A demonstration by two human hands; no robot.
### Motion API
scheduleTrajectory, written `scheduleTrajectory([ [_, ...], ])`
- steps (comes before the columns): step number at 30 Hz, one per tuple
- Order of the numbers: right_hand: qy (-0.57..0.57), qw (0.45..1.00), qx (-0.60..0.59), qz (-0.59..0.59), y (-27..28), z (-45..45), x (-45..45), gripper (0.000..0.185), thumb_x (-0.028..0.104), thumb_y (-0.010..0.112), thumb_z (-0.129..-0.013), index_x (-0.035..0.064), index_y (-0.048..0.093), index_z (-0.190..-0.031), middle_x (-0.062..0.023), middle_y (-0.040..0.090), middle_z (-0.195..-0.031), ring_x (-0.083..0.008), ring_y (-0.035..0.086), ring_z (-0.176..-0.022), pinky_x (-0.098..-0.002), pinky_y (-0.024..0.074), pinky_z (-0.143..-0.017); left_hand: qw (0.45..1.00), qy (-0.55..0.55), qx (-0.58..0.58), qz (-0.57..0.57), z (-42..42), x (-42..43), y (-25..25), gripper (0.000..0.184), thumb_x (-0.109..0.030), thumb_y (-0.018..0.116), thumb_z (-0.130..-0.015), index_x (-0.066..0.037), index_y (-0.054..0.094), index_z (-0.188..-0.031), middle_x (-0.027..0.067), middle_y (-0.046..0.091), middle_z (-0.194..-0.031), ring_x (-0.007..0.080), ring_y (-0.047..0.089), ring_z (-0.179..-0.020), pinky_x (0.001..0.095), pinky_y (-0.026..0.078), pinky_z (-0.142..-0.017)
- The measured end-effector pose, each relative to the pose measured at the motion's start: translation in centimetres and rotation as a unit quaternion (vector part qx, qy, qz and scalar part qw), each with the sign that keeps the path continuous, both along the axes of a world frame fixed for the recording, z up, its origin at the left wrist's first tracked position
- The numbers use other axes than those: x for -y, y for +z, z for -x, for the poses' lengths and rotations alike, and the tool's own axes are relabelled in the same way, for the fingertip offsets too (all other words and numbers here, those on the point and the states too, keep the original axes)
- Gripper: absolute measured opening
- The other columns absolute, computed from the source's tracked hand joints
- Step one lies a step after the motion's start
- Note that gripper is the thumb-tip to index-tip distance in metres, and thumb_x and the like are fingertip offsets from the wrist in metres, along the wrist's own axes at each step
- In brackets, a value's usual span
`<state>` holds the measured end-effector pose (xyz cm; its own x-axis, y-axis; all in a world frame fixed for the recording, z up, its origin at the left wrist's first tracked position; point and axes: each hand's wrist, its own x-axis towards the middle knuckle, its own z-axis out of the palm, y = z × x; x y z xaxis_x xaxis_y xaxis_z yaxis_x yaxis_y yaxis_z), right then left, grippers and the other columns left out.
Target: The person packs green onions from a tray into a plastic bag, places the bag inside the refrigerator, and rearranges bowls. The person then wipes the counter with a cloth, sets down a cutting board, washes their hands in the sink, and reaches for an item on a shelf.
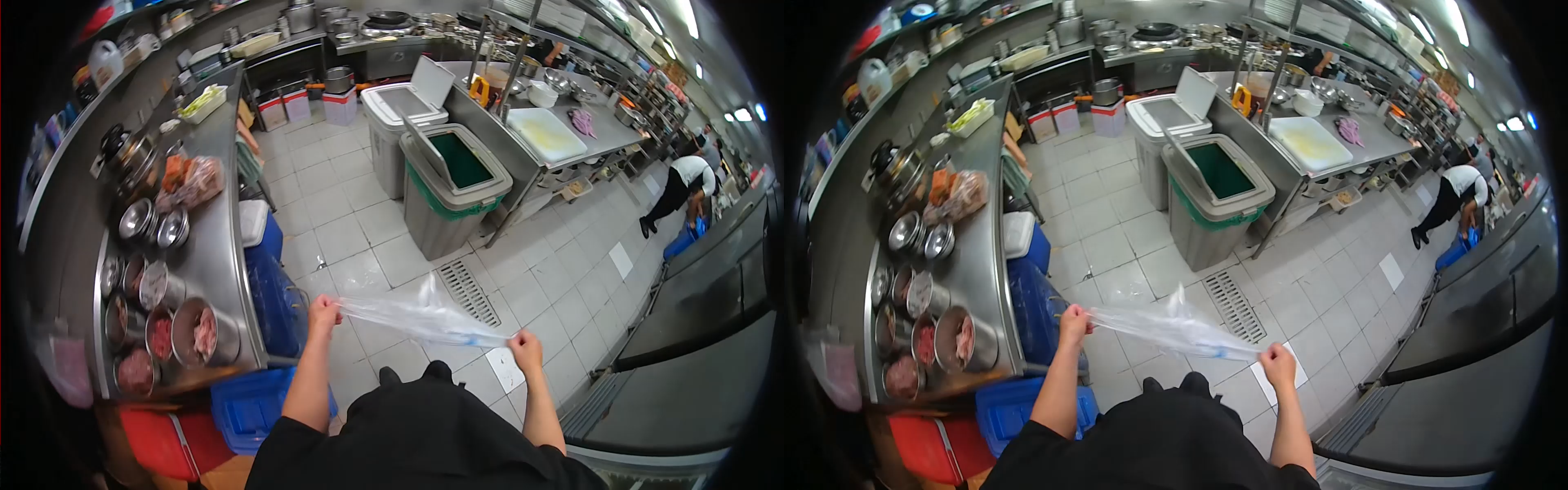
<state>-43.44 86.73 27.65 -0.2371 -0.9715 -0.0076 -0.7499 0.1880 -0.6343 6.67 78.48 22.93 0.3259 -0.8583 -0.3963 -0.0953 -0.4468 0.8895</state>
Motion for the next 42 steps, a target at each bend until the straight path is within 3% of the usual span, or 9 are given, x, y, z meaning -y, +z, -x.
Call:
scheduleTrajectory([
  [4, 0.021, 0.998, 0.026, -0.056, -5.2, -3.8, 4.9, 0.030, 0.030, 0.072, -0.079, 0.0037, 0.058, -0.073, -0.0094, 0.063, -0.065, -0.0260, 0.062, -0.061, -0.0388, 0.0498, -0.059, 0.869, 0.153, -0.470, -0.025, -0.1, 5.2, 4.4, 0.017, -0.027, 0.059, -0.096, -0.009, 0.060, -0.093, 0.0045, 0.065, -0.081, 0.0200, 0.063, -0.068, 0.0332, 0.052, -0.060],
  [8, 0.040, 0.926, 0.202, -0.315, -7.8, -6.3, 13.5, 0.043, 0.042, 0.075, -0.079, 0.0038, 0.065, -0.097, -0.0123, 0.069, -0.086, -0.0257, 0.067, -0.080, -0.0384, 0.0534, -0.069, 0.856, 0.118, -0.503, 0.024, -1.9, 11.9, 3.5, 0.014, -0.020, 0.058, -0.095, -0.007, 0.059, -0.095, 0.0035, 0.063, -0.086, 0.0152, 0.062, -0.081, 0.0331, 0.053, -0.073],
  [12, 0.293, 0.906, 0.177, -0.248, -3.4, -11.1, 25.5, 0.094, 0.044, 0.080, -0.076, 0.0018, 0.035, -0.146, -0.0189, 0.046, -0.142, -0.0269, 0.053, -0.123, -0.0387, 0.0479, -0.096, 0.952, 0.202, -0.158, 0.169, -4.4, 20.5, 3.3, 0.019, -0.026, 0.061, -0.095, -0.008, 0.060, -0.092, -0.0013, 0.055, -0.076, 0.0085, 0.050, -0.068, 0.0258, 0.041, -0.057],
  [18, 0.480, 0.871, 0.089, 0.058, 7.9, -27.7, 42.7, 0.092, 0.043, 0.077, -0.074, 0.0057, 0.035, -0.147, -0.0242, 0.049, -0.138, -0.0389, 0.049, -0.125, -0.0437, 0.0427, -0.103, 0.983, 0.072, 0.025, 0.167, 1.2, 31.7, 10.7, 0.028, -0.032, 0.066, -0.091, -0.005, 0.062, -0.088, -0.0012, 0.053, -0.071, 0.0107, 0.050, -0.067, 0.0279, 0.042, -0.059],
  [23, 0.380, 0.889, 0.081, 0.243, 7.6, -35.9, 62.3, 0.034, -0.001, 0.050, -0.082, 0.0043, 0.067, -0.111, -0.0177, 0.069, -0.104, -0.0376, 0.066, -0.095, -0.0441, 0.0528, -0.086, 0.937, 0.046, 0.292, 0.186, 1.1, 36.9, 18.3, 0.025, -0.022, 0.071, -0.084, -0.007, 0.062, -0.102, 0.0076, 0.059, -0.082, 0.0246, 0.061, -0.074, 0.0338, 0.048, -0.065],
  [31, 0.402, 0.867, 0.158, 0.248, 14.3, -44.7, 77.7, 0.030, -0.002, 0.049, -0.083, 0.0024, 0.064, -0.109, -0.0140, 0.067, -0.105, -0.0285, 0.064, -0.099, -0.0352, 0.0503, -0.086, 0.828, 0.162, 0.527, 0.106, -8.4, 44.5, 11.2, 0.054, -0.015, 0.076, -0.073, -0.014, 0.057, -0.124, 0.0110, 0.055, -0.118, 0.0328, 0.055, -0.108, 0.0447, 0.045, -0.088],
  [35, 0.346, 0.831, 0.435, -0.015, 13.1, -48.2, 82.5, 0.030, -0.001, 0.049, -0.086, 0.0027, 0.061, -0.114, -0.0046, 0.064, -0.097, -0.0131, 0.060, -0.085, -0.0249, 0.0493, -0.075, 0.819, 0.270, 0.499, 0.083, -18.9, 49.2, 2.9, 0.046, -0.015, 0.074, -0.077, -0.013, 0.059, -0.121, 0.0112, 0.058, -0.116, 0.0304, 0.059, -0.104, 0.0453, 0.047, -0.084],
  [37, 0.332, 0.805, 0.444, -0.213, 13.2, -49.9, 83.9, 0.027, 0.005, 0.053, -0.087, 0.0048, 0.061, -0.114, -0.0029, 0.064, -0.096, -0.0101, 0.058, -0.082, -0.0233, 0.0472, -0.071, 0.955, 0.287, 0.053, 0.056, -25.0, 52.6, -2.3, 0.035, -0.018, 0.071, -0.084, -0.009, 0.059, -0.116, 0.0133, 0.061, -0.113, 0.0296, 0.061, -0.103, 0.0457, 0.050, -0.081],
  [42, 0.608, 0.732, 0.122, -0.283, 12.2, -50.5, 88.5, 0.051, 0.020, 0.074, -0.081, 0.0061, 0.056, -0.127, -0.0032, 0.065, -0.100, -0.0164, 0.060, -0.089, -0.0294, 0.0493, -0.079, 0.753, 0.373, -0.523, 0.145, -34.2, 59.6, 2.4, 0.023, -0.022, 0.051, -0.099, -0.002, 0.062, -0.102, 0.0120, 0.066, -0.093, 0.0274, 0.066, -0.085, 0.0409, 0.055, -0.079],
])
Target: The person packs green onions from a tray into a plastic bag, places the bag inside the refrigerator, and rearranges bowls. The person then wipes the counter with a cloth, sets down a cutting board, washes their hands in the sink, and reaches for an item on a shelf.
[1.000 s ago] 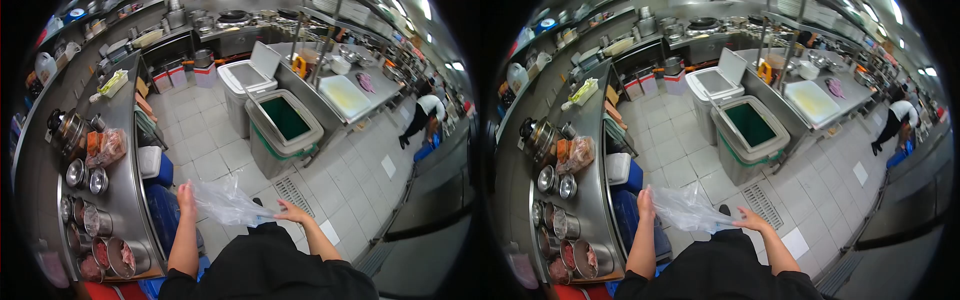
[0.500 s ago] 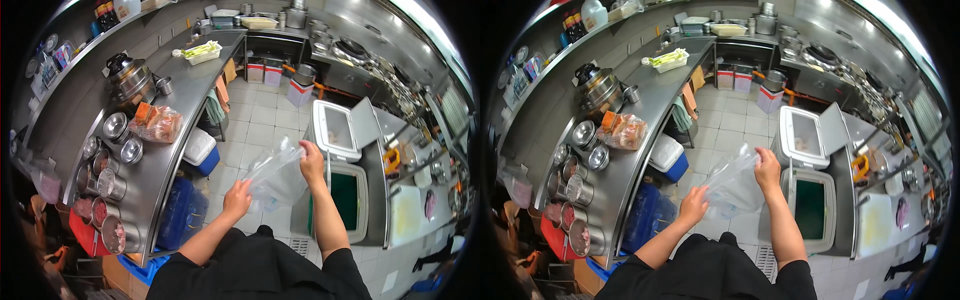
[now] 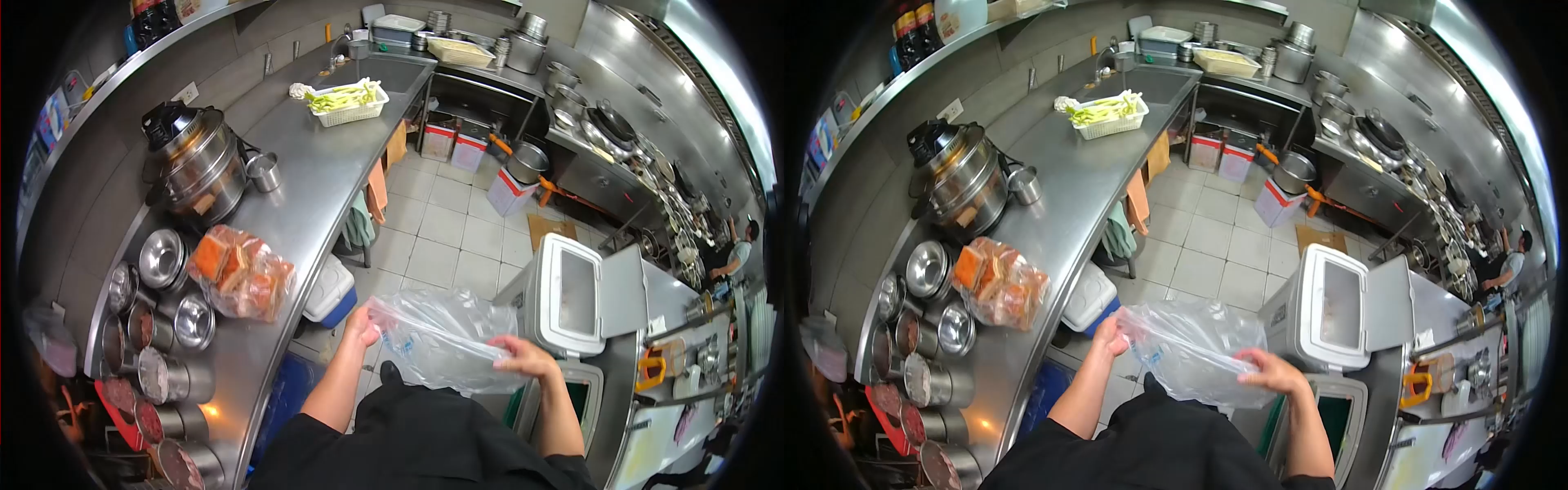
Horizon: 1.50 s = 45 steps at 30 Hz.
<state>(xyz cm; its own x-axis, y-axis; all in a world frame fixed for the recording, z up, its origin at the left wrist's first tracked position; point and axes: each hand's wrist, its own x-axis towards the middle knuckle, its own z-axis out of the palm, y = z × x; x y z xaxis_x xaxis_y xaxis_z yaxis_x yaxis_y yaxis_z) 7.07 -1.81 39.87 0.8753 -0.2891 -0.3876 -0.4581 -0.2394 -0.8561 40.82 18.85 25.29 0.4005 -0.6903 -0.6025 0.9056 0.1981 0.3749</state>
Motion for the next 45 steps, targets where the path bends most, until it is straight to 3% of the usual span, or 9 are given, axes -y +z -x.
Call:
scheduleTrajectory([
  [5, -0.182, 0.933, -0.053, 0.305, -5.4, -1.2, 7.2, 0.034, 0.020, 0.070, -0.085, 0.0090, 0.064, -0.116, -0.0095, 0.068, -0.102, -0.0264, 0.063, -0.097, -0.0375, 0.0489, -0.090, 0.983, -0.170, 0.045, 0.058, -6.8, 4.7, 2.2, 0.020, -0.025, 0.058, -0.096, -0.006, 0.063, -0.094, 0.0096, 0.065, -0.091, 0.0241, 0.064, -0.084, 0.0369, 0.054, -0.072],
  [7, -0.308, 0.864, 0.005, 0.399, -8.0, -1.6, 13.2, 0.019, 0.016, 0.063, -0.090, 0.0057, 0.067, -0.105, -0.0098, 0.068, -0.100, -0.0249, 0.064, -0.094, -0.0367, 0.0509, -0.085, 0.849, -0.410, 0.330, -0.048, -6.4, 5.2, 7.6, 0.027, -0.032, 0.066, -0.091, -0.006, 0.064, -0.094, 0.0069, 0.065, -0.087, 0.0211, 0.063, -0.078, 0.0329, 0.051, -0.067],
  [8, -0.409, 0.876, 0.060, 0.248, -7.4, -3.2, 15.0, 0.017, 0.013, 0.060, -0.091, 0.0046, 0.065, -0.106, -0.0096, 0.068, -0.096, -0.0239, 0.064, -0.092, -0.0356, 0.0520, -0.082, 0.851, -0.405, 0.331, -0.052, -6.5, 5.6, 10.3, 0.027, -0.032, 0.066, -0.091, -0.006, 0.064, -0.094, 0.0069, 0.065, -0.087, 0.0211, 0.063, -0.078, 0.0329, 0.051, -0.067],
  [10, -0.514, 0.833, 0.194, -0.068, -5.1, -7.0, 17.6, 0.014, 0.006, 0.056, -0.094, 0.0037, 0.061, -0.106, -0.0069, 0.066, -0.090, -0.0173, 0.064, -0.086, -0.0315, 0.0537, -0.075, 0.572, -0.526, 0.626, -0.061, -7.4, 7.0, 14.0, 0.037, -0.039, 0.073, -0.084, -0.005, 0.064, -0.095, 0.0040, 0.065, -0.084, 0.0182, 0.061, -0.073, 0.0306, 0.048, -0.065],
  [13, -0.452, 0.782, 0.297, -0.311, -4.6, -12.3, 20.7, 0.015, 0.006, 0.057, -0.093, 0.0048, 0.059, -0.107, -0.0068, 0.064, -0.089, -0.0176, 0.064, -0.080, -0.0315, 0.0545, -0.073, 0.628, -0.463, 0.620, -0.086, -11.3, 9.2, 12.3, 0.047, -0.042, 0.076, -0.079, -0.002, 0.063, -0.101, 0.0061, 0.062, -0.081, 0.0182, 0.058, -0.075, 0.0340, 0.047, -0.066],
  [16, -0.333, 0.859, 0.238, -0.309, -4.2, -16.9, 25.2, 0.021, 0.007, 0.063, -0.087, 0.0038, 0.057, -0.106, -0.0070, 0.063, -0.091, -0.0172, 0.063, -0.080, -0.0314, 0.0548, -0.073, 0.817, -0.257, 0.501, -0.124, -16.4, 10.6, 12.7, 0.024, -0.028, 0.074, -0.084, -0.009, 0.061, -0.087, -0.0026, 0.056, -0.072, 0.0088, 0.053, -0.065, 0.0259, 0.042, -0.058],
  [21, -0.079, 0.877, 0.268, -0.390, -3.9, -27.9, 33.4, 0.056, 0.022, 0.075, -0.080, 0.0024, 0.052, -0.127, -0.0124, 0.062, -0.114, -0.0222, 0.063, -0.102, -0.0344, 0.0526, -0.086, 0.912, 0.062, 0.378, -0.146, -20.7, 12.7, 17.1, 0.010, -0.014, 0.067, -0.087, -0.012, 0.058, -0.092, -0.0043, 0.054, -0.070, 0.0048, 0.048, -0.058, 0.0210, 0.036, -0.052],
  [32, 0.115, 0.968, 0.201, -0.097, -1.3, -56.8, 46.9, 0.043, 0.010, 0.067, -0.087, 0.0018, 0.055, -0.128, -0.0106, 0.062, -0.119, -0.0180, 0.060, -0.109, -0.0330, 0.0511, -0.090, 0.816, 0.402, 0.341, -0.237, -21.0, 12.6, 22.4, 0.016, -0.009, 0.061, -0.090, -0.006, 0.059, -0.105, -0.0026, 0.057, -0.075, 0.0062, 0.050, -0.060, 0.0196, 0.037, -0.053],
  [45, 0.231, 0.825, 0.300, 0.420, 4.2, -83.0, 47.4, 0.051, 0.000, 0.056, -0.078, 0.0103, 0.058, -0.127, -0.0140, 0.057, -0.130, -0.0316, 0.054, -0.121, -0.0405, 0.0444, -0.102, 0.774, 0.542, 0.267, -0.190, -28.3, 15.1, 15.9, 0.023, -0.015, 0.061, -0.092, -0.006, 0.058, -0.113, 0.0013, 0.063, -0.095, 0.0122, 0.060, -0.086, 0.0272, 0.048, -0.075],
])
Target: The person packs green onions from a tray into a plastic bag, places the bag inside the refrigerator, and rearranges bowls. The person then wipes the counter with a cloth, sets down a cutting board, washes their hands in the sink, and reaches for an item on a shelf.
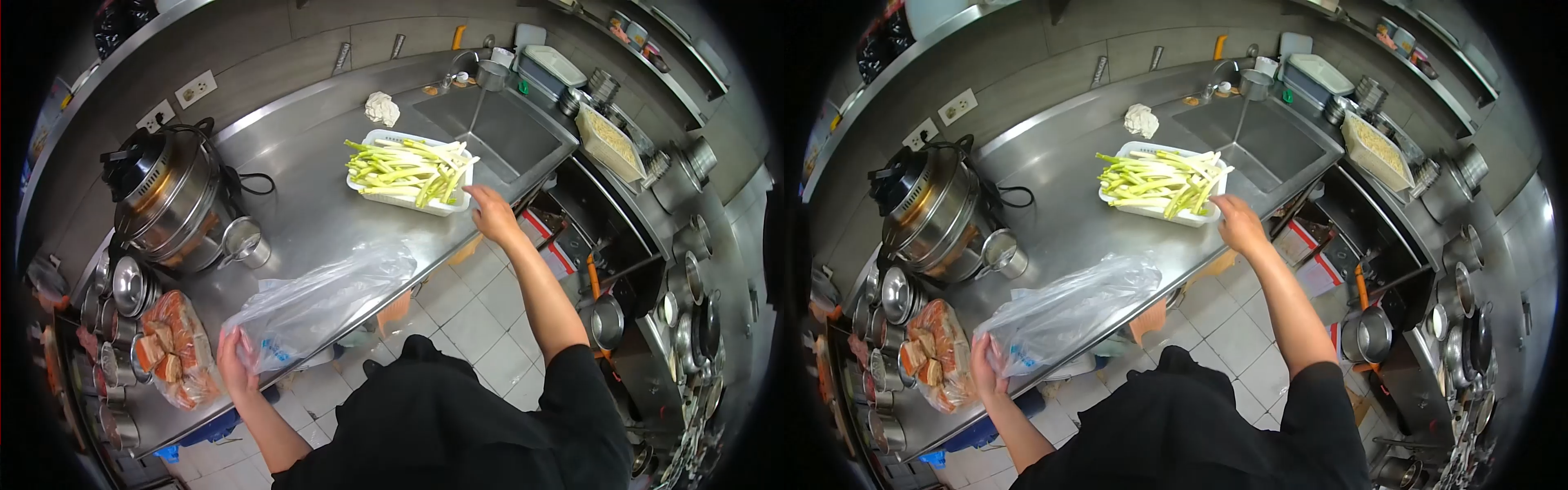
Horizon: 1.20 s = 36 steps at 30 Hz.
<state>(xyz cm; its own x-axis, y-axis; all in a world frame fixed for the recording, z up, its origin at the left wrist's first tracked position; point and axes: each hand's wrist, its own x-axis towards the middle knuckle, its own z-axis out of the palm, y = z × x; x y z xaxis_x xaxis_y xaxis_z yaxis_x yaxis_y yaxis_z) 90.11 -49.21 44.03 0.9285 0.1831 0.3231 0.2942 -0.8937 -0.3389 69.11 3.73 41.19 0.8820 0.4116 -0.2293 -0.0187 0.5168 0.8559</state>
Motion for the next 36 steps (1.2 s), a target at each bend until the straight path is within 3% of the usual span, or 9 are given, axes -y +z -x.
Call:
scheduleTrajectory([
  [8, 0.155, 0.951, -0.051, 0.262, -4.2, -13.5, 1.1, 0.056, 0.001, 0.047, -0.089, 0.0143, 0.043, -0.142, -0.0056, 0.046, -0.147, -0.0249, 0.042, -0.135, -0.0399, 0.0344, -0.111, 0.995, 0.096, -0.024, -0.009, 0.1, 4.2, -0.9, 0.019, -0.017, 0.061, -0.092, -0.010, 0.059, -0.110, 0.0002, 0.062, -0.097, 0.0131, 0.060, -0.090, 0.0290, 0.049, -0.078],
  [12, 0.216, 0.934, -0.064, 0.277, -2.7, -15.9, 1.6, 0.064, 0.013, 0.066, -0.079, 0.0138, 0.045, -0.139, -0.0082, 0.057, -0.126, -0.0265, 0.048, -0.123, -0.0445, 0.0342, -0.108, 0.984, 0.178, -0.027, 0.018, 0.6, 8.4, -1.3, 0.011, -0.020, 0.061, -0.093, -0.014, 0.060, -0.102, -0.0048, 0.061, -0.088, 0.0089, 0.059, -0.081, 0.0284, 0.049, -0.072],
  [17, 0.327, 0.937, 0.000, 0.125, -4.0, -19.3, 4.7, 0.034, 0.016, 0.073, -0.065, 0.0087, 0.061, -0.096, -0.0106, 0.059, -0.104, -0.0288, 0.054, -0.105, -0.0438, 0.0405, -0.090, 0.979, 0.192, -0.020, 0.067, 0.6, 13.2, -2.0, 0.008, -0.019, 0.063, -0.093, -0.015, 0.058, -0.089, -0.0068, 0.059, -0.074, 0.0030, 0.054, -0.060, 0.0201, 0.043, -0.051],
  [22, 0.345, 0.938, 0.000, -0.032, -2.0, -21.5, 6.7, 0.041, 0.016, 0.072, -0.067, 0.0047, 0.061, -0.106, -0.0125, 0.067, -0.092, -0.0297, 0.064, -0.092, -0.0398, 0.0448, -0.089, 0.966, 0.247, -0.061, 0.043, -2.8, 18.2, 1.3, 0.011, -0.019, 0.064, -0.093, -0.016, 0.057, -0.086, -0.0070, 0.057, -0.071, 0.0025, 0.051, -0.056, 0.0195, 0.039, -0.047],
  [26, 0.226, 0.941, -0.114, -0.226, 0.3, -23.5, 5.4, 0.041, 0.019, 0.067, -0.077, 0.0006, 0.057, -0.113, -0.0136, 0.069, -0.092, -0.0298, 0.068, -0.086, -0.0400, 0.0528, -0.078, 0.966, 0.253, -0.044, 0.038, -2.5, 18.5, 0.0, 0.008, -0.019, 0.064, -0.092, -0.015, 0.058, -0.089, -0.0065, 0.058, -0.073, 0.0035, 0.053, -0.058, 0.0195, 0.040, -0.049],
  [29, 0.215, 0.876, -0.192, -0.387, 3.1, -26.2, 3.3, 0.044, 0.021, 0.069, -0.077, 0.0013, 0.056, -0.114, -0.0144, 0.069, -0.090, -0.0318, 0.069, -0.087, -0.0395, 0.0527, -0.079, 0.951, 0.302, -0.055, 0.045, -3.6, 20.3, 1.0, 0.007, -0.017, 0.065, -0.092, -0.014, 0.058, -0.090, -0.0060, 0.059, -0.074, 0.0043, 0.054, -0.061, 0.0198, 0.042, -0.052],
  [32, 0.146, 0.905, -0.272, -0.294, 2.0, -28.9, 1.3, 0.043, 0.020, 0.068, -0.078, 0.0018, 0.057, -0.115, -0.0163, 0.070, -0.093, -0.0311, 0.069, -0.091, -0.0407, 0.0527, -0.080, 0.963, 0.265, -0.022, 0.051, -2.8, 19.8, 0.3, 0.007, -0.016, 0.065, -0.092, -0.014, 0.058, -0.091, -0.0056, 0.059, -0.076, 0.0048, 0.055, -0.063, 0.0204, 0.043, -0.054],
  [34, 0.133, 0.965, -0.218, 0.068, -1.6, -30.4, -0.5, 0.046, 0.021, 0.069, -0.077, 0.0024, 0.056, -0.118, -0.0208, 0.068, -0.098, -0.0285, 0.067, -0.093, -0.0410, 0.0521, -0.083, 0.965, 0.258, -0.016, 0.051, -1.8, 19.5, 0.0, 0.007, -0.016, 0.064, -0.092, -0.014, 0.058, -0.092, -0.0057, 0.059, -0.077, 0.0048, 0.055, -0.064, 0.0208, 0.044, -0.055],
  [36, 0.122, 0.970, -0.157, 0.136, -3.3, -27.8, -2.1, 0.045, 0.020, 0.067, -0.078, 0.0030, 0.055, -0.117, -0.0199, 0.069, -0.101, -0.0301, 0.067, -0.095, -0.0416, 0.0518, -0.085, 0.967, 0.251, -0.008, 0.049, -1.0, 19.0, -0.3, 0.007, -0.016, 0.064, -0.092, -0.014, 0.057, -0.093, -0.0058, 0.059, -0.077, 0.0048, 0.055, -0.065, 0.0212, 0.044, -0.056],
])
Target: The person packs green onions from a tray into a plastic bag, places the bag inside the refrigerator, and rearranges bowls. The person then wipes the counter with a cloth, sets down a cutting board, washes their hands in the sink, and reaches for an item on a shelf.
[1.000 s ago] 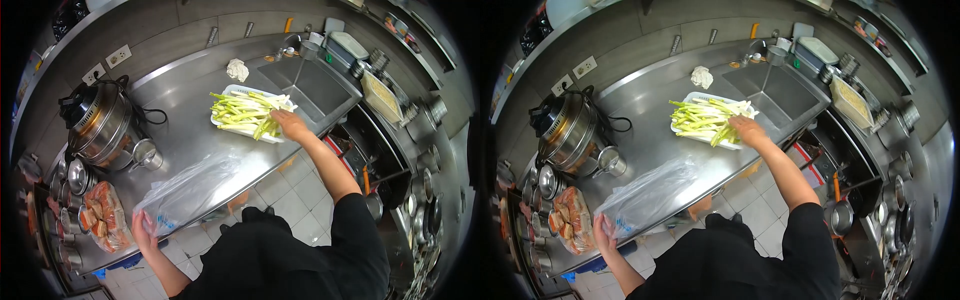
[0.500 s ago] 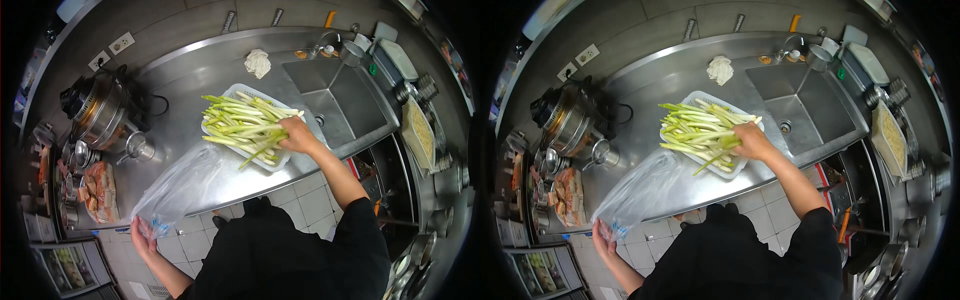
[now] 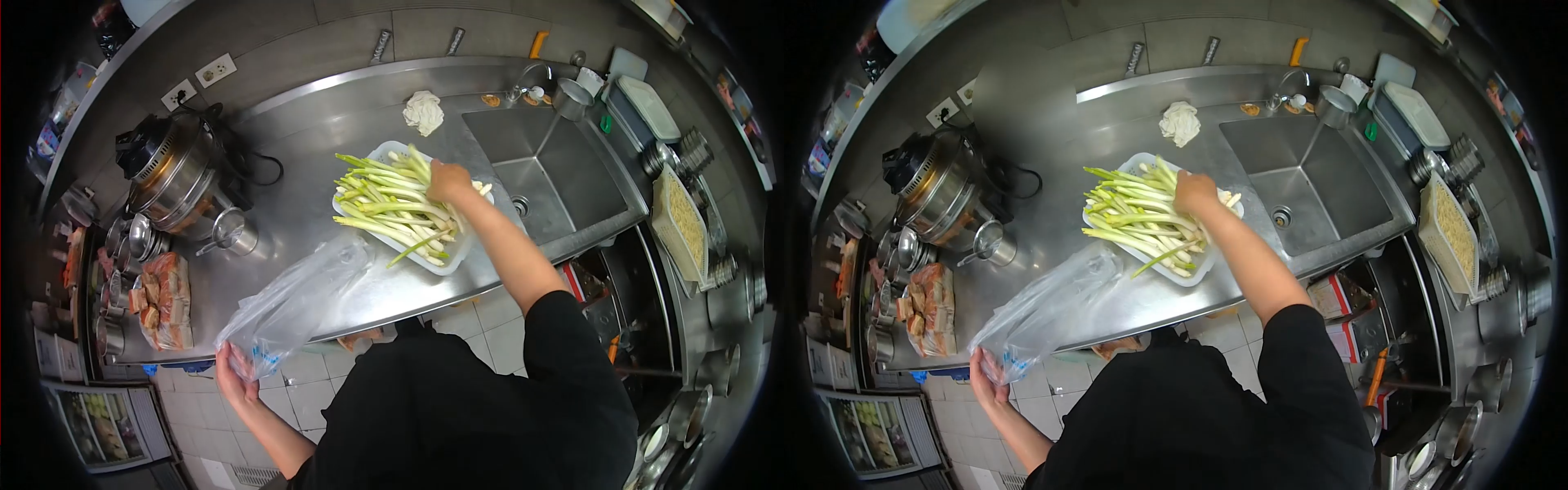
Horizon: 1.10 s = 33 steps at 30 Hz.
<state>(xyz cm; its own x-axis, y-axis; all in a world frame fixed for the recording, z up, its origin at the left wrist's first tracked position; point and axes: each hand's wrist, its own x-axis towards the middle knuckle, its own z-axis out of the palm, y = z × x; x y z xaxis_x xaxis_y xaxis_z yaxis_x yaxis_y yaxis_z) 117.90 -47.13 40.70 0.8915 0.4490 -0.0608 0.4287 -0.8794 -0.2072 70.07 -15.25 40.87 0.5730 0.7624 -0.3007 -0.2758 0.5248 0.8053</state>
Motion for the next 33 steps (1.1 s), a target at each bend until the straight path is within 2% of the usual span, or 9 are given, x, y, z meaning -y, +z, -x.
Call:
scheduleTrajectory([
  [5, -0.015, 0.994, 0.107, 0.033, -2.3, -0.2, -0.4, 0.055, 0.021, 0.067, -0.074, 0.0046, 0.051, -0.124, -0.0229, 0.066, -0.110, -0.0332, 0.065, -0.104, -0.0423, 0.0508, -0.090, 0.999, 0.022, -0.025, 0.020, 1.0, -0.1, -0.5, 0.013, -0.017, 0.065, -0.092, -0.011, 0.059, -0.101, -0.0017, 0.062, -0.087, 0.0081, 0.058, -0.068, 0.0230, 0.047, -0.056],
  [7, -0.051, 0.997, -0.058, -0.013, 1.2, 0.1, 0.2, 0.053, 0.021, 0.068, -0.074, 0.0047, 0.051, -0.121, -0.0222, 0.065, -0.114, -0.0333, 0.064, -0.109, -0.0416, 0.0500, -0.092, 0.999, 0.021, -0.039, 0.009, 1.1, -0.5, -0.7, 0.015, -0.019, 0.064, -0.092, -0.010, 0.059, -0.104, -0.0007, 0.063, -0.089, 0.0090, 0.058, -0.069, 0.0233, 0.047, -0.056],
  [10, -0.077, 0.992, -0.011, -0.095, 2.7, -0.1, 1.7, 0.064, 0.023, 0.072, -0.069, 0.0058, 0.050, -0.126, -0.0214, 0.067, -0.112, -0.0358, 0.064, -0.106, -0.0414, 0.0502, -0.091, 0.997, 0.023, -0.077, -0.002, 0.2, 0.2, 0.2, 0.018, -0.021, 0.064, -0.093, -0.009, 0.060, -0.105, 0.0003, 0.063, -0.089, 0.0098, 0.059, -0.068, 0.0236, 0.047, -0.055],
  [13, -0.007, 0.948, -0.067, -0.310, 3.3, -0.5, 3.2, 0.053, 0.018, 0.073, -0.071, 0.0066, 0.057, -0.120, -0.0180, 0.068, -0.107, -0.0302, 0.067, -0.100, -0.0378, 0.0503, -0.087, 0.996, 0.014, -0.088, 0.007, -0.7, -0.4, 0.1, 0.020, -0.025, 0.064, -0.094, -0.008, 0.062, -0.104, 0.0000, 0.062, -0.082, 0.0093, 0.057, -0.064, 0.0232, 0.046, -0.052],
  [20, 0.029, 0.851, -0.039, -0.523, 4.8, 1.7, 1.7, 0.039, 0.009, 0.071, -0.078, -0.0002, 0.060, -0.114, -0.0064, 0.067, -0.102, -0.0149, 0.063, -0.092, -0.0294, 0.0495, -0.083, 0.995, -0.063, -0.081, 0.021, -3.3, -0.8, 0.4, 0.038, -0.038, 0.058, -0.097, -0.004, 0.064, -0.113, -0.0026, 0.051, -0.065, 0.0078, 0.048, -0.055, 0.0214, 0.036, -0.045],
  [23, 0.052, 0.853, -0.010, -0.520, 8.4, 4.0, 0.2, 0.038, 0.008, 0.071, -0.079, 0.0002, 0.060, -0.114, -0.0065, 0.067, -0.102, -0.0142, 0.063, -0.092, -0.0296, 0.0498, -0.084, 0.994, -0.062, -0.079, 0.041, -3.9, -1.0, 0.6, 0.041, -0.040, 0.057, -0.097, -0.004, 0.064, -0.116, -0.0031, 0.049, -0.064, 0.0075, 0.046, -0.054, 0.0217, 0.035, -0.044],
  [29, 0.215, 0.701, -0.086, -0.674, 9.7, 14.4, -9.1, 0.045, 0.013, 0.074, -0.081, 0.0018, 0.056, -0.122, -0.0081, 0.062, -0.111, -0.0181, 0.061, -0.100, -0.0334, 0.0491, -0.089, 0.990, -0.095, -0.019, 0.104, -4.4, -1.4, 0.4, 0.049, -0.043, 0.055, -0.098, -0.003, 0.057, -0.128, -0.0016, 0.053, -0.069, 0.0062, 0.050, -0.057, 0.0188, 0.041, -0.047],
  [30, 0.249, 0.756, 0.005, -0.606, 7.4, 15.2, -10.8, 0.049, 0.015, 0.074, -0.082, 0.0034, 0.053, -0.124, -0.0079, 0.060, -0.113, -0.0208, 0.059, -0.104, -0.0351, 0.0481, -0.091, 0.990, -0.091, -0.017, 0.103, -4.0, -1.8, -0.1, 0.049, -0.043, 0.055, -0.098, -0.003, 0.057, -0.128, -0.0016, 0.053, -0.069, 0.0062, 0.050, -0.057, 0.0188, 0.041, -0.047],
  [33, 0.424, 0.754, 0.049, -0.500, 3.1, 20.1, -16.2, 0.057, 0.008, 0.073, -0.076, 0.0081, 0.053, -0.130, -0.0127, 0.060, -0.120, -0.0296, 0.056, -0.114, -0.0393, 0.0461, -0.095, 0.959, -0.233, 0.111, 0.119, -3.5, -2.9, -2.4, 0.053, -0.044, 0.055, -0.098, -0.004, 0.052, -0.133, 0.0023, 0.060, -0.084, 0.0059, 0.055, -0.063, 0.0175, 0.047, -0.051],
])
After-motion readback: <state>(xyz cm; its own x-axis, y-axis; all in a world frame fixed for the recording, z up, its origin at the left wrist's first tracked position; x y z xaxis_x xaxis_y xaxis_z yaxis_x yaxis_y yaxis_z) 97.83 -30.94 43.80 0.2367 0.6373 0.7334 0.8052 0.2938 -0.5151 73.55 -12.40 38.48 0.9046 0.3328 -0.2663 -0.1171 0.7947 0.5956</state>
